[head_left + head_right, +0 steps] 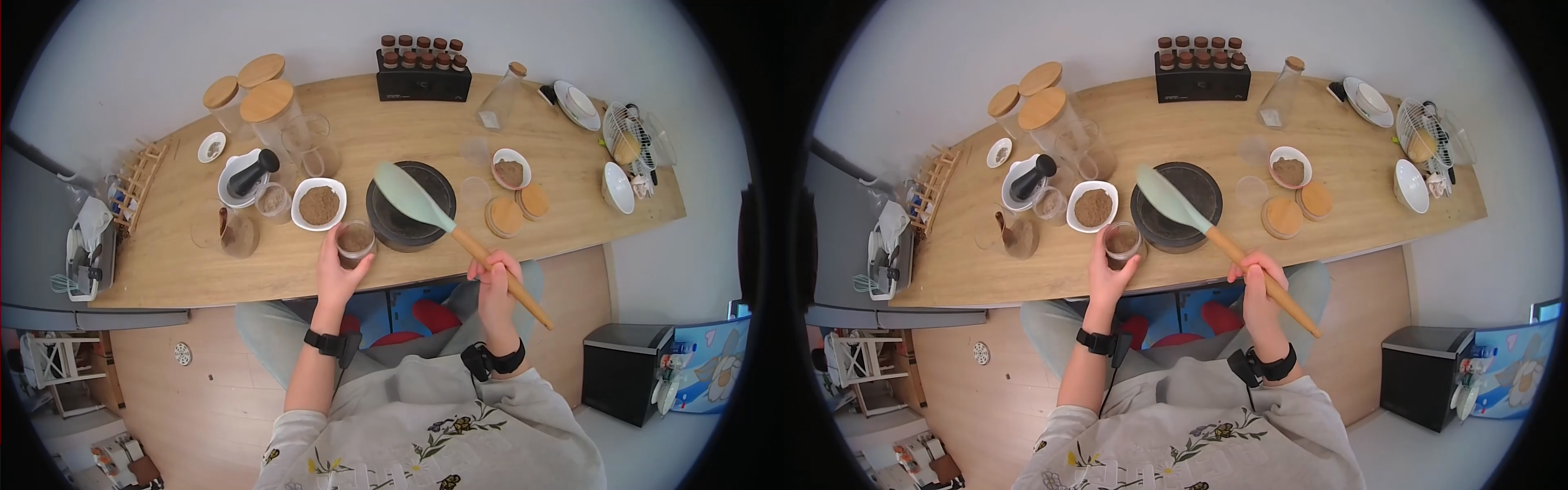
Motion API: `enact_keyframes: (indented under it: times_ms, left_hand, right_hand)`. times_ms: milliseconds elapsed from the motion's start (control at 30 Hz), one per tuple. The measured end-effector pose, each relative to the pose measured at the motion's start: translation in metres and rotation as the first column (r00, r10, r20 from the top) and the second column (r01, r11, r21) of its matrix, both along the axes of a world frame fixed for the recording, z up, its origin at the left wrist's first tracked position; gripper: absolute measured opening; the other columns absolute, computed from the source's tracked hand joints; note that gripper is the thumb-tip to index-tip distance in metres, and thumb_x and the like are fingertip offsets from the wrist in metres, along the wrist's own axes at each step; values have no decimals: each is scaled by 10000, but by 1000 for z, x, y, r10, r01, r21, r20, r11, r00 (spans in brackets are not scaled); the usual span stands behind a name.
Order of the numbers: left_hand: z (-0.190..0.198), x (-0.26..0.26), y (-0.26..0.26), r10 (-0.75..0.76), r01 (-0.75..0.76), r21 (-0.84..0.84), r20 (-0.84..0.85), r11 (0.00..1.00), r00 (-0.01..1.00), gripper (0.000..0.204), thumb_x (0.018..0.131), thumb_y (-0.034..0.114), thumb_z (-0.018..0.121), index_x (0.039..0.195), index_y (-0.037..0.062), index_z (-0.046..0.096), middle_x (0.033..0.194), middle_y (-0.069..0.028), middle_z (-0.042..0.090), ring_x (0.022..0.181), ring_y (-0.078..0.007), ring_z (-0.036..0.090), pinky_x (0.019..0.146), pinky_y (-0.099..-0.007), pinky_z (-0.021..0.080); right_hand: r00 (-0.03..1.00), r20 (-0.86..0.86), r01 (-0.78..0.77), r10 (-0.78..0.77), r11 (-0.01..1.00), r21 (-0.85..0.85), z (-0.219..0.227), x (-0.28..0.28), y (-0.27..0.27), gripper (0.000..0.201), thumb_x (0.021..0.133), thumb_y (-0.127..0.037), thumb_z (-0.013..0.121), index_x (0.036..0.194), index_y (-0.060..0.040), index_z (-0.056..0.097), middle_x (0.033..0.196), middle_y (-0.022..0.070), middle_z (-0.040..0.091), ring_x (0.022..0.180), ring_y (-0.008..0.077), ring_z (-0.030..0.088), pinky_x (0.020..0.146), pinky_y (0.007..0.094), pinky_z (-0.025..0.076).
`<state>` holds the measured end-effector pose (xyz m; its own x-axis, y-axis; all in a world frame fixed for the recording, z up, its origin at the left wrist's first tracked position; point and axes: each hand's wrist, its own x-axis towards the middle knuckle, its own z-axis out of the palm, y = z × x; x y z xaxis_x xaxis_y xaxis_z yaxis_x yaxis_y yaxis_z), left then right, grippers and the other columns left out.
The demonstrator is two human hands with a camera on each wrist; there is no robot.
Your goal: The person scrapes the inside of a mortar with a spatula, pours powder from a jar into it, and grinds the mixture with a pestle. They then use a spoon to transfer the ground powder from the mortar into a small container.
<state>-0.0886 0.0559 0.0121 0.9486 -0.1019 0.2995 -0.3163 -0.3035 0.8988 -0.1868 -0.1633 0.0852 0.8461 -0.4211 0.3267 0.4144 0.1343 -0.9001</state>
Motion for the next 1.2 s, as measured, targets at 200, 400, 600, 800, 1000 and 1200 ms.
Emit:
enact_keyframes:
  times_ms: [200,400,600,800,1000,1200]
  left_hand:
    - [-1,0,1,7,-7,17,3,1000,1000,701,630,135,725,1213,-5,363,1122,-170,496,1054,-279,492,880,-346,407]
    - [-1,0,1,8,-8,23,19,1000,1000,703,628,139,726,1212,-6,364,1109,-169,502,1044,-282,497,876,-350,410]
    - [-2,0,2,0,0,4,-10,1000,1000,706,627,141,725,1214,-6,362,1117,-172,499,1053,-286,494,882,-352,407]
    - [-1,2,1,-7,7,6,-9,1000,1000,706,624,145,725,1211,-10,363,1121,-174,499,1057,-286,493,886,-351,404]
    - [-2,2,2,-3,3,-8,-11,1000,1000,709,624,144,723,1213,-12,359,1117,-173,500,1053,-285,494,889,-352,402]
    - [-1,1,1,-10,10,-13,-14,1000,1000,715,624,138,725,1217,-13,355,1122,-174,499,1055,-277,494,894,-346,400]
  right_hand:
    - [936,-201,218,-287,926,-309,13,4,-5,113,853,-74,458,840,4,538,650,36,502,607,107,487,572,228,395]
    - [901,-276,199,-336,883,-424,51,15,-26,148,847,-114,493,771,-14,573,633,29,525,581,100,499,539,234,395]
    - [927,-44,215,-372,626,-749,103,68,-31,221,831,-176,508,696,-8,558,555,70,495,513,166,488,506,290,384]
    - [896,-232,122,-379,712,-691,98,103,-37,286,823,-229,476,671,6,532,538,75,479,508,184,473,506,318,375]
    - [847,-375,331,-377,926,-183,50,85,-43,285,851,-198,448,660,6,505,548,1,423,461,69,371,411,244,284]
    - [866,-296,395,-403,914,-89,35,70,-28,254,872,-170,420,684,-18,498,553,-28,387,432,30,310,395,191,228]
